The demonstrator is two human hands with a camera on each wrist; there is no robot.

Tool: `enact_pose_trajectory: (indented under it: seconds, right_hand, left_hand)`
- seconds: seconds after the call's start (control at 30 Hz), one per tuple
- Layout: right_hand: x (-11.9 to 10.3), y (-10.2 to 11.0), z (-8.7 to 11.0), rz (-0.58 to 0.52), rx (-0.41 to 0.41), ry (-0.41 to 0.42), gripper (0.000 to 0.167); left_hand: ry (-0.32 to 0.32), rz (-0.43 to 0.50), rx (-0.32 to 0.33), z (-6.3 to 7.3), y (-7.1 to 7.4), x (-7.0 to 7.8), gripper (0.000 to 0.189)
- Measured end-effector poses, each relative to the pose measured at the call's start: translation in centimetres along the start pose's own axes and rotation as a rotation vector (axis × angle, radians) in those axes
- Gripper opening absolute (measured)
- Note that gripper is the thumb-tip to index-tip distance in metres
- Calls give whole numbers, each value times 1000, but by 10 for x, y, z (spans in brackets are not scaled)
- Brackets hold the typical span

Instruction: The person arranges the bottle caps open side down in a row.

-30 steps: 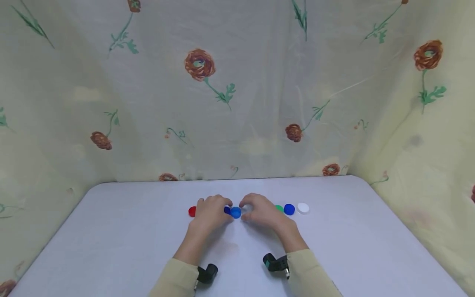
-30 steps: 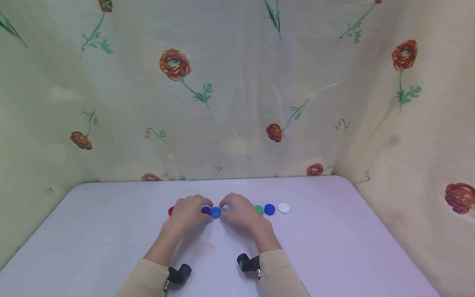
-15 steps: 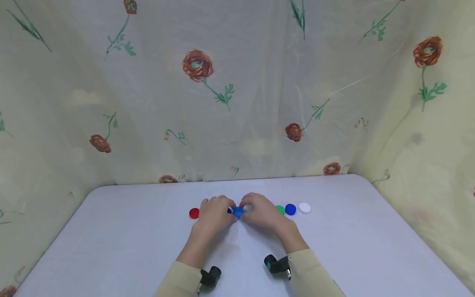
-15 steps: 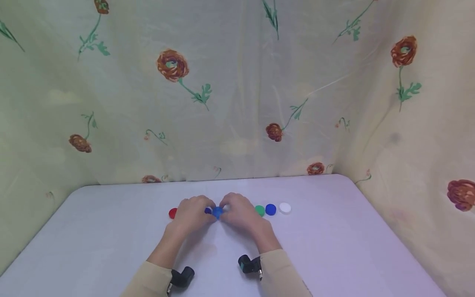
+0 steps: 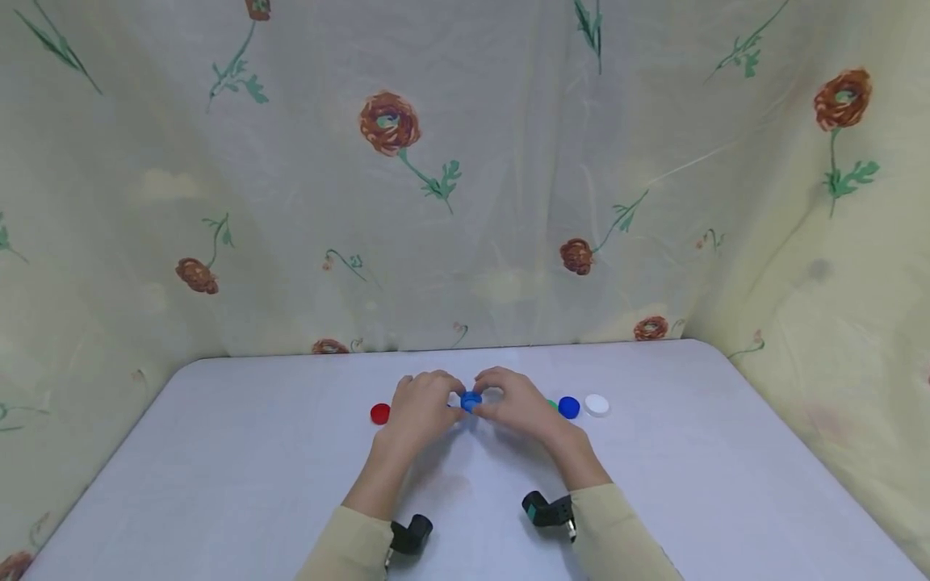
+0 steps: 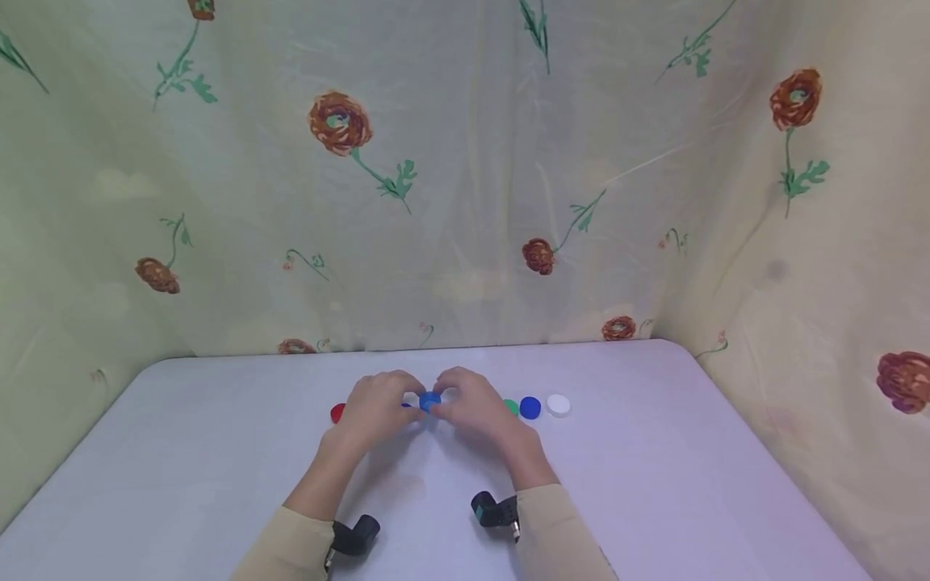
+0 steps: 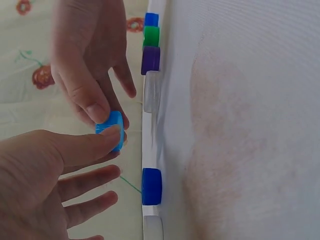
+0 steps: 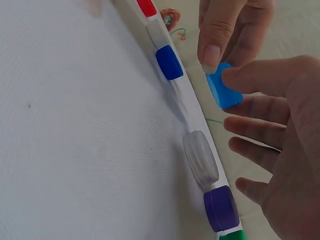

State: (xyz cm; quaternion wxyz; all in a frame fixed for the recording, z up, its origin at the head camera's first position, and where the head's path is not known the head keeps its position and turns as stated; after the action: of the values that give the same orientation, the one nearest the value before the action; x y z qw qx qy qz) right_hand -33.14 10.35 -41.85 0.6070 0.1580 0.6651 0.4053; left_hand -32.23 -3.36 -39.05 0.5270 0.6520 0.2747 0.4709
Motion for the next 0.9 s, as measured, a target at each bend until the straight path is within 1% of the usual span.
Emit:
enact_pose_trajectory:
  seconds: [0.17, 0.3, 0.37, 0.47, 0.67, 0.77, 0.9]
  right_hand:
    - [3, 3, 1, -40, -2, -27, 21]
    - [4, 4, 1, -59, -15, -39, 24]
    - [4, 4, 1, -63, -22, -33, 26]
    - [2, 5, 2, -83, -31, -23, 28]
    - [3, 6, 5, -114, -38, -19, 31]
    - [3, 7, 4, -106, -20, 8, 27]
    - [2, 7, 3, -65, 12, 49, 21]
  left_hand:
    - [-28, -14, 13, 0, 1, 3, 30]
    - [-57, -60, 55, -1, 4, 5, 27]
    - [-61, -83, 77, 0, 5, 7, 26]
    - [-48, -95, 88, 0, 7, 7, 24]
    - [-17, -110, 74, -1, 6, 7, 23]
    - [-3, -115, 67, -1, 5, 6, 21]
    - [31, -87, 42, -1, 1, 1, 24]
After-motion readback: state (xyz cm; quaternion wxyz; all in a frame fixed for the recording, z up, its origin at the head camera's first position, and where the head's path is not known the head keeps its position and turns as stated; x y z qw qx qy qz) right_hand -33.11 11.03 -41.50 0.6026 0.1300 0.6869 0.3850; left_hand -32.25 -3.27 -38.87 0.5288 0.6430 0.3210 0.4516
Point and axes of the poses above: each hand's wrist, its own z-axis away from the middle knuckle, its own y-axis out of the back of the hand, x = y × z, the point moved 7 cm from there along -z, towards the middle knuckle, and after that the axes turned 11 degrees about -x, right-handed, at the moved point
